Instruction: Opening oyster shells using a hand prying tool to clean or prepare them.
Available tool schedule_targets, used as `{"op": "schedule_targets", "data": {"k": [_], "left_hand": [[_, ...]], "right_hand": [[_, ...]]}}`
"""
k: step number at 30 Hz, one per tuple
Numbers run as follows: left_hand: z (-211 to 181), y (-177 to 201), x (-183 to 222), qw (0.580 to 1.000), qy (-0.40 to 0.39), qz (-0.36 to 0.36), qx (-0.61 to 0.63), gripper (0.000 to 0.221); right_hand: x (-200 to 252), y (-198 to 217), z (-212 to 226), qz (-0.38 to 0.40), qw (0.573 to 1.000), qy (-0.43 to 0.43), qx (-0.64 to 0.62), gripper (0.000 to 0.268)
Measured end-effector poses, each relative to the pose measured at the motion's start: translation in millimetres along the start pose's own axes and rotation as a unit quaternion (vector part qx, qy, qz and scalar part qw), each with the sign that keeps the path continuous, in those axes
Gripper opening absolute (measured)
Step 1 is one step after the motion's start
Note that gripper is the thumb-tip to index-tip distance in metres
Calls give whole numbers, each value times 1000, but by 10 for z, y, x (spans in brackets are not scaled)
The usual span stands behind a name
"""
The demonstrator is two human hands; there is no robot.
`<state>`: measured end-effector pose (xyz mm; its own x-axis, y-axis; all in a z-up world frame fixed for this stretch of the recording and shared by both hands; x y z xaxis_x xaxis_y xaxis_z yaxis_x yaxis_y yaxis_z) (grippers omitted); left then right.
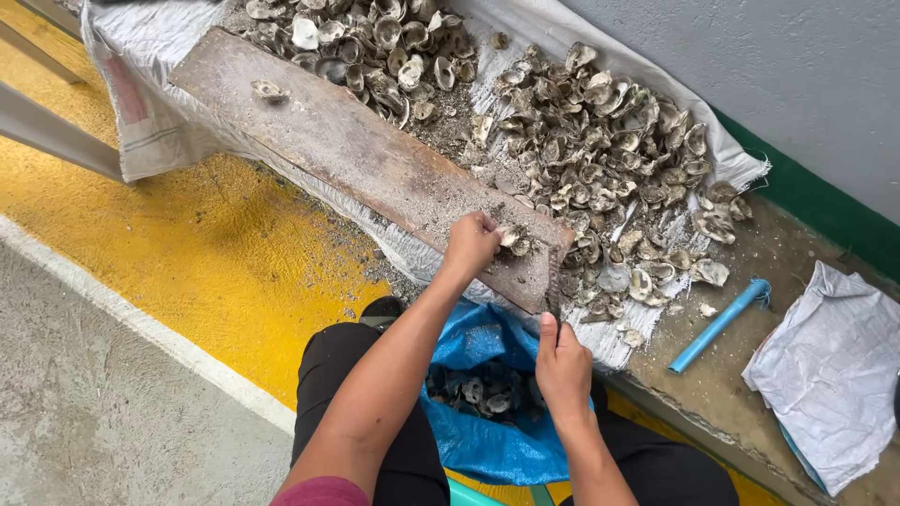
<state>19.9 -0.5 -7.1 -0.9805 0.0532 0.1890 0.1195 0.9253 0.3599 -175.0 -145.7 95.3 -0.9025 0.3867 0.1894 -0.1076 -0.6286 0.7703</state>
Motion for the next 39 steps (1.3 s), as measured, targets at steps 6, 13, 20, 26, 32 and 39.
{"op": "schedule_targets", "data": {"k": [6,13,20,26,32,39], "left_hand": [[-282,165,150,1000,-10,-10,19,20],[-202,109,152,999,18,3,34,15],[-83,-23,121,1000,-19,-14,15,16],[-231,142,55,997,31,19,66,17],[-341,237,96,997,5,67,46,19],[-336,241,6,898,88,241,358,9]], "right_hand": [[-53,-80,-68,9,999,17,31,60],[160,472,212,-145,971,128,-143,55],[-45,-127,-212,-32,996,55,59,53],[-168,-31,-155,-6,998,55,-1,57],[-142,135,-263,120,888,-136,-422,52],[-141,296,-434,93,897,-155,-403,50]]}}
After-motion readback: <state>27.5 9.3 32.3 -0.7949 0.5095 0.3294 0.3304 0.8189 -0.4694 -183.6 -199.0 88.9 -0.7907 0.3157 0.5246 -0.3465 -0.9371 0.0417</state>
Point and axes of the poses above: each hand's wrist, its own x-axis away from the middle knuckle, its own y-axis out of the back of the hand, z = x × y, the point moved 2 cm from there along -x, towards the middle knuckle, and after that the axes turned 2 degrees about z, right-handed, at the moved point
